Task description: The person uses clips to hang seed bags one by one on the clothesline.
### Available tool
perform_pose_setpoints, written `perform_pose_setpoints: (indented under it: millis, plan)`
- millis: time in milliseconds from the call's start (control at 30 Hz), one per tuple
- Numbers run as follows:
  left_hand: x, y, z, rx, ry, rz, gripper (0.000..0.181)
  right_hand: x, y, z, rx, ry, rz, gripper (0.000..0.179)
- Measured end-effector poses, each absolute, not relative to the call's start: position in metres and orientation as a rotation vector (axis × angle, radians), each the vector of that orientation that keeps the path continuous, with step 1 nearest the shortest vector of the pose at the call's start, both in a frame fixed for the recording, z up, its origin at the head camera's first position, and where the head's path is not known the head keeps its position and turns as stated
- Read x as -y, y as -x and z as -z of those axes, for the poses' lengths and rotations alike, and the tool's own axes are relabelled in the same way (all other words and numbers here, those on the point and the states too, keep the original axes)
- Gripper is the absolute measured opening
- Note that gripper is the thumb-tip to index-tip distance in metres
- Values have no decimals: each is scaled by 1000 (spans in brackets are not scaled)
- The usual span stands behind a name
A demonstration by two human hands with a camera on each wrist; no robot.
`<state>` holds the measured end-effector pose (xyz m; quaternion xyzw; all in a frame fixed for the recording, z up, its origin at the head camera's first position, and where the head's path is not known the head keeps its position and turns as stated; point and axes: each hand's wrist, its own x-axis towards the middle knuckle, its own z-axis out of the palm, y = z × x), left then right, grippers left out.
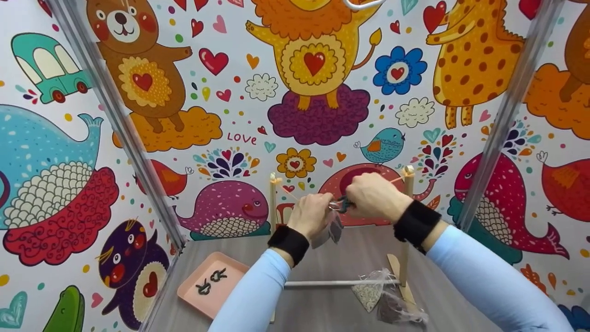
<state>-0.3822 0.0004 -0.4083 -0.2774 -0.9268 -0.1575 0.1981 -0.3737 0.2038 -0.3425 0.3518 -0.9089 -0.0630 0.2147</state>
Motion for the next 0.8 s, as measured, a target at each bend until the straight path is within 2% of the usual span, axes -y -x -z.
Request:
perform_pose_setpoints:
  millis: [200, 267, 467, 667, 800]
  plan:
    - [3, 383, 412, 2502, 838, 408, 33, -183, 381, 347, 2549, -1033, 296, 29]
    - [4, 383, 413, 2458, 844, 346, 31, -178, 382, 348, 2559, -1016, 323, 29]
    - [5, 383, 412, 2376, 805, 318, 11, -177, 382, 352, 2577, -1027, 314, 31]
    - [2, 384, 411, 2352, 780, 269, 14, -191, 383, 366, 2446, -992, 322, 34]
    - [2, 383, 414, 2352, 790, 307, 14, -202, 381, 378, 2339, -989, 296, 44]
